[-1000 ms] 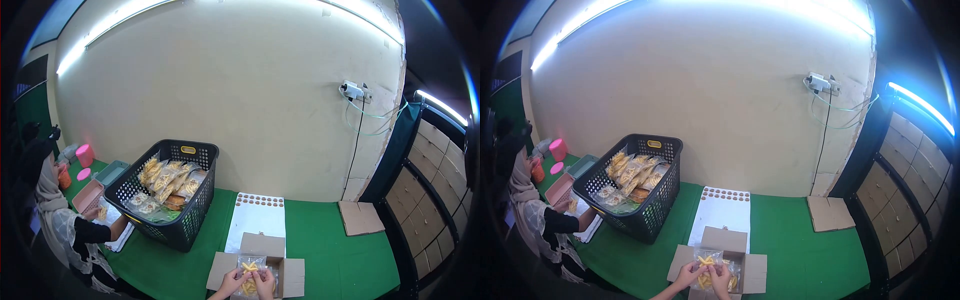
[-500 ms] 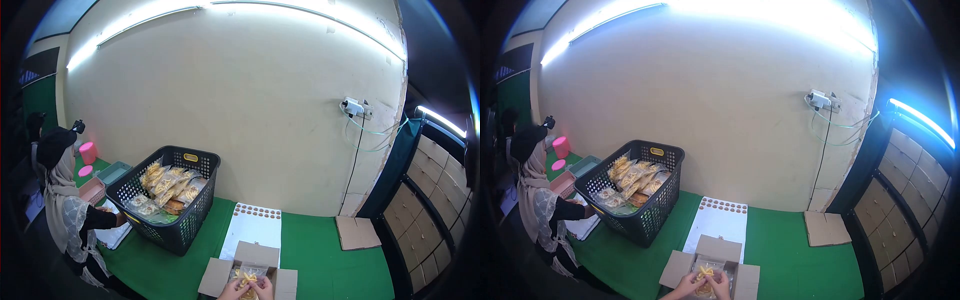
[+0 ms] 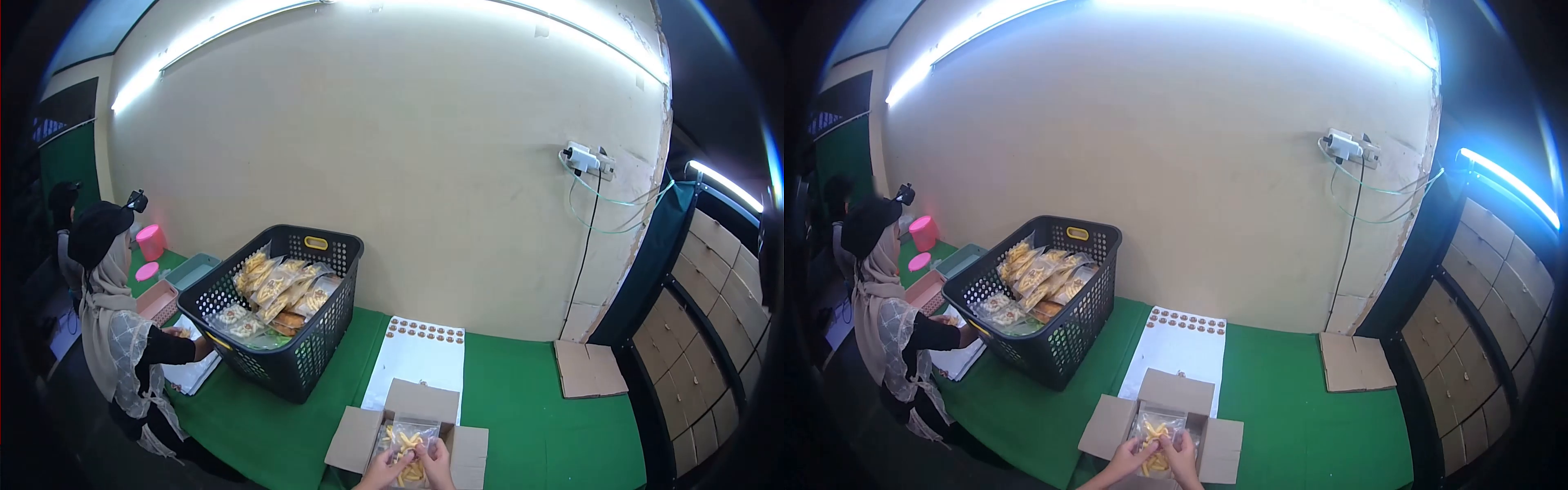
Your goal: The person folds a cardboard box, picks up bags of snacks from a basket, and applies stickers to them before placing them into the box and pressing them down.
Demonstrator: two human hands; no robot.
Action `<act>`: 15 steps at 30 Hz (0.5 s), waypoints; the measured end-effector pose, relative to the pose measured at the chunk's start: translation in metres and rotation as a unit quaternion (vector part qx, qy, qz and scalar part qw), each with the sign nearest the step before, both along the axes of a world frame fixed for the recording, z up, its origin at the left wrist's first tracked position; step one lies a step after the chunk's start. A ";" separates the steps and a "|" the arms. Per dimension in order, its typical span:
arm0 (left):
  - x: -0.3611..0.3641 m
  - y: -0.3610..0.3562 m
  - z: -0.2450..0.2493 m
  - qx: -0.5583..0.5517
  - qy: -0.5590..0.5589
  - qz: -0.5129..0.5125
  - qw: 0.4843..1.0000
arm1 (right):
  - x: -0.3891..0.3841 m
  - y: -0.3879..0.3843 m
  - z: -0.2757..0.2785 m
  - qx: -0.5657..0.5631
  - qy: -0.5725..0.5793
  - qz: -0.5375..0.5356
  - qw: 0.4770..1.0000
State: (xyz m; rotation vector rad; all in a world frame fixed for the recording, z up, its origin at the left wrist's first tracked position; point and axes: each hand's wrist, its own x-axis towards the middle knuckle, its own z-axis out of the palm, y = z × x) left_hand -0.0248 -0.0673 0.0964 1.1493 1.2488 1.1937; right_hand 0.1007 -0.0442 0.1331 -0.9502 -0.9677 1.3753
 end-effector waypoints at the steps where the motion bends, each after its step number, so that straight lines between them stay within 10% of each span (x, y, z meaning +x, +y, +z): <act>1: 0.000 0.001 0.006 0.010 0.033 0.018 0.999 | -0.002 -0.003 0.008 0.007 0.006 0.007 1.000; 15: -0.004 0.003 0.070 0.047 0.025 0.055 0.997 | -0.024 0.001 0.022 0.004 -0.027 -0.062 0.998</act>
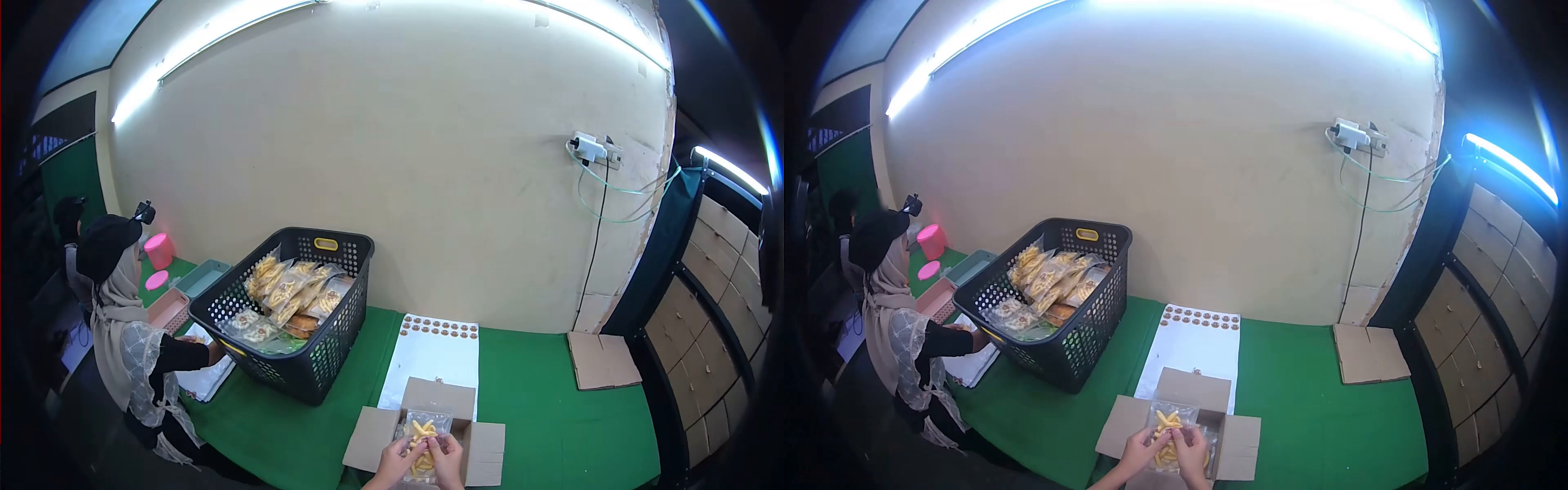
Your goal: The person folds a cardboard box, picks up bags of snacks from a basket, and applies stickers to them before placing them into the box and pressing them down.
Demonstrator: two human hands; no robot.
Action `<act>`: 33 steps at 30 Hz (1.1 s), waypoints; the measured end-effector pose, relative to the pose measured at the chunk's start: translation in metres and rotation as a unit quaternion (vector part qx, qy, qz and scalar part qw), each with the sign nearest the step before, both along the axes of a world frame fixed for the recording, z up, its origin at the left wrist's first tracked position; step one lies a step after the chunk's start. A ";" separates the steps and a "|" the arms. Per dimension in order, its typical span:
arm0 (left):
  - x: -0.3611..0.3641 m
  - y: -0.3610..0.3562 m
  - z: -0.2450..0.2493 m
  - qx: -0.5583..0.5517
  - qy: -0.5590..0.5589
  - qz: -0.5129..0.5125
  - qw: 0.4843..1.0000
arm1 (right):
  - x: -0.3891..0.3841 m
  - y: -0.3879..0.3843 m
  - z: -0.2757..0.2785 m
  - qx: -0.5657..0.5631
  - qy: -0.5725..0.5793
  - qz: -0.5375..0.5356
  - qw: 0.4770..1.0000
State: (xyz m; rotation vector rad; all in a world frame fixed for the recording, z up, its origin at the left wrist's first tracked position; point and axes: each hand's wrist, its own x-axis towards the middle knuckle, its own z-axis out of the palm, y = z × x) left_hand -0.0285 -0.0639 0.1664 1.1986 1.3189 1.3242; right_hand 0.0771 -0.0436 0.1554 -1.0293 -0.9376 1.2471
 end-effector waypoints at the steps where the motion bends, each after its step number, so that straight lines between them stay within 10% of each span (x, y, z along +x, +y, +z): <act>1: 0.001 -0.001 -0.004 0.011 0.002 0.005 1.000 | -0.001 -0.003 -0.007 -0.009 0.016 0.000 1.000; 33: -0.030 0.007 0.015 0.047 0.097 0.019 0.994 | -0.021 -0.002 0.022 0.053 -0.066 0.011 0.996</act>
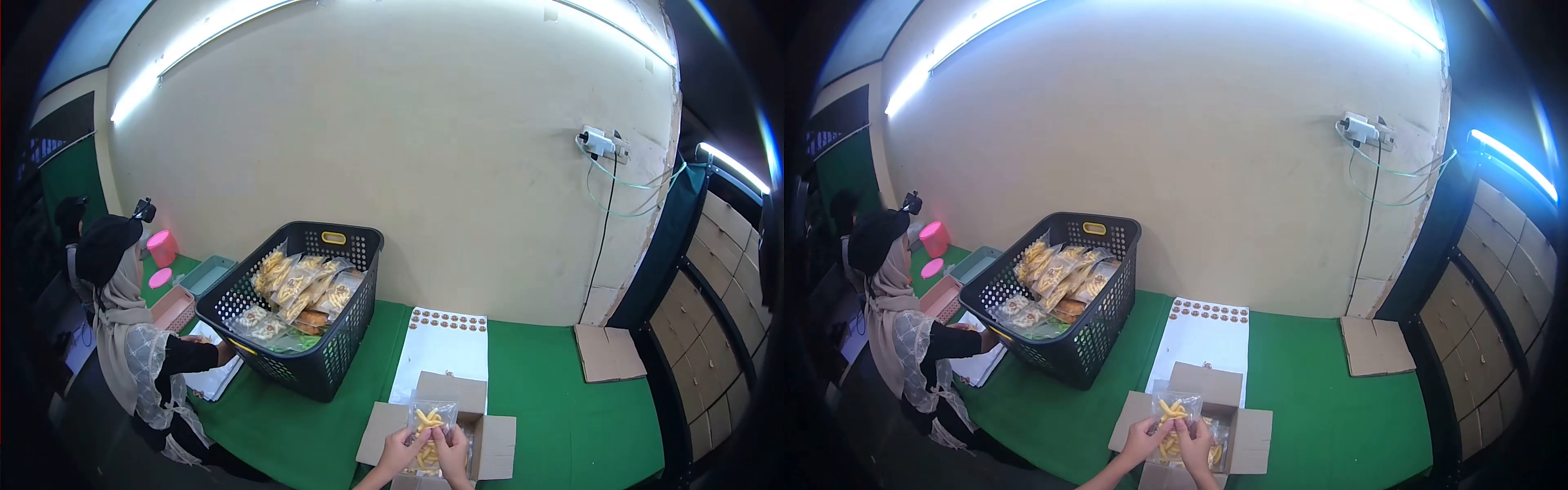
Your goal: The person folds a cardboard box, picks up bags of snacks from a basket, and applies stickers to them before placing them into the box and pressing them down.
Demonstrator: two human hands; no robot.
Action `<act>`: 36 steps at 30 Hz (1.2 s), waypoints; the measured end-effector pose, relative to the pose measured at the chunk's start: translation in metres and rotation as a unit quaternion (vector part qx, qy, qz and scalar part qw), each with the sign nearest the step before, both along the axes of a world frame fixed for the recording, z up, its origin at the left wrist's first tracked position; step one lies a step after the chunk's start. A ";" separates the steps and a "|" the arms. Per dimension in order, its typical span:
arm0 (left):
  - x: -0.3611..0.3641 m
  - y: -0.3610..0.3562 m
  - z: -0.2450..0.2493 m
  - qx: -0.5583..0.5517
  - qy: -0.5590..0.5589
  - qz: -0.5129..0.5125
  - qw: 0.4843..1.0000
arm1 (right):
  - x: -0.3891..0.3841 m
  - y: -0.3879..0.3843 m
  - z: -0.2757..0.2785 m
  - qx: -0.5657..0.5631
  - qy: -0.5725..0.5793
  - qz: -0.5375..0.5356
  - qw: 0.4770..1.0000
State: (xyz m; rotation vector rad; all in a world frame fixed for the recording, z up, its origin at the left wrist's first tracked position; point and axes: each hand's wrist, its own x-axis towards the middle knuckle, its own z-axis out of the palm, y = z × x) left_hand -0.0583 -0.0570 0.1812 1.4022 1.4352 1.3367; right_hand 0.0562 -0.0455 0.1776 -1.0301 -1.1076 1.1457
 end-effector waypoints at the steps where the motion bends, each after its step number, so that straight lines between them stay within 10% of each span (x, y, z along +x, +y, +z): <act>1: 0.004 0.001 0.003 0.024 -0.018 0.004 1.000 | 0.002 0.001 0.001 -0.002 0.003 -0.002 1.000; 36: 0.045 -0.026 -0.003 -0.068 -0.016 -0.069 0.995 | 0.070 -0.024 -0.005 -0.064 0.096 0.129 0.985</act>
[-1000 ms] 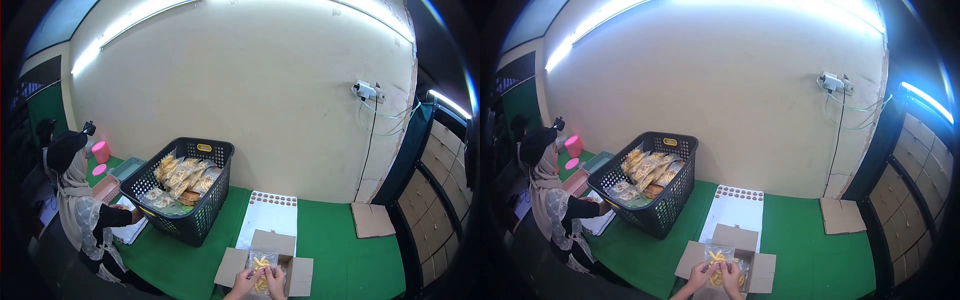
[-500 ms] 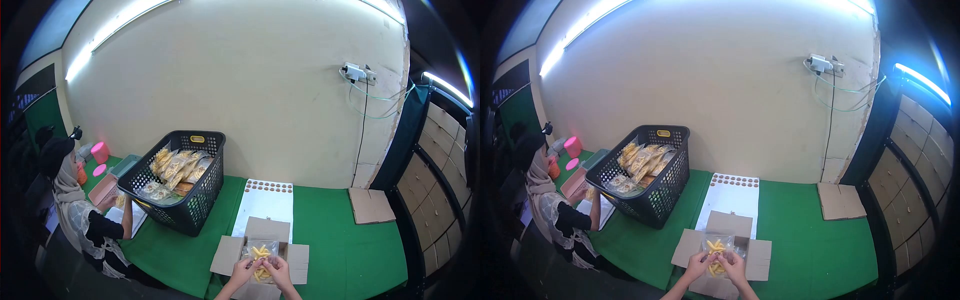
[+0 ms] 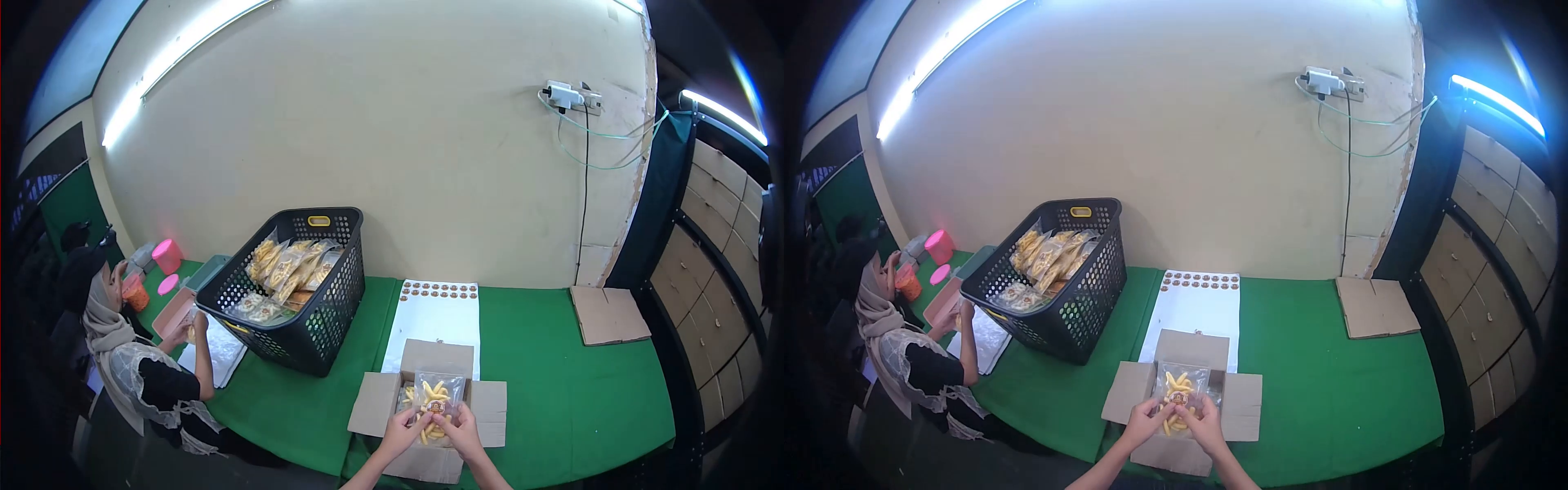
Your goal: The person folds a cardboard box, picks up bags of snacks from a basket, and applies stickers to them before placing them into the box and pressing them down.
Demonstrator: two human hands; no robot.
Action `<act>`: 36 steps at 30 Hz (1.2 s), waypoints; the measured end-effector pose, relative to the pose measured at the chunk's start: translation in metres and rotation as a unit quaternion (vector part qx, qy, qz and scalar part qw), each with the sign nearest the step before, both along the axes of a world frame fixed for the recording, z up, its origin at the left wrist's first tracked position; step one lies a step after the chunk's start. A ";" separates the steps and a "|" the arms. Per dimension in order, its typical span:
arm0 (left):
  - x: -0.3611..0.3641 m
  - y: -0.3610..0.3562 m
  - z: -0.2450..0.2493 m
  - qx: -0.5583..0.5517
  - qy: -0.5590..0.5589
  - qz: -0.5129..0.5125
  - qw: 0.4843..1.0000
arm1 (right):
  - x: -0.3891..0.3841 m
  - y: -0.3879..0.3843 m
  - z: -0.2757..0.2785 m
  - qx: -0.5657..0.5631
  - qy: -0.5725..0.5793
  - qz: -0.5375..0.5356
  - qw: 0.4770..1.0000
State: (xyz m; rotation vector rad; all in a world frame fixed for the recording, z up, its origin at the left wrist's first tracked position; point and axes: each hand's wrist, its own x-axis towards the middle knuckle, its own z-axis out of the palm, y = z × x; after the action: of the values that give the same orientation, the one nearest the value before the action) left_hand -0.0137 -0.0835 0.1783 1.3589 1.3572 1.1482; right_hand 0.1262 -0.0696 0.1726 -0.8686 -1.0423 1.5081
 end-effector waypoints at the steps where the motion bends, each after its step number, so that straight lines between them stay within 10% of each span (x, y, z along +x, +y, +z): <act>1: 0.001 0.002 0.000 0.000 0.013 -0.016 1.000 | 0.005 0.001 0.001 0.001 -0.004 0.001 1.000; 12: -0.002 0.027 -0.005 0.084 -0.001 -0.071 0.994 | 0.020 0.016 -0.001 0.018 -0.022 0.026 0.999; 15: -0.005 0.021 0.056 0.006 0.162 -0.066 0.985 | 0.008 0.018 0.005 0.032 -0.042 0.030 0.998; 36: -0.037 0.033 0.008 0.149 -0.025 0.089 0.985 | -0.028 0.021 0.002 0.025 -0.087 0.031 0.995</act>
State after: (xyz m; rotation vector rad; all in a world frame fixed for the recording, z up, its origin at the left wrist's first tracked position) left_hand -0.0505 -0.0508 0.1867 1.4270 1.3288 1.5449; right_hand 0.0977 -0.0485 0.1742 -0.9534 -1.2377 1.4708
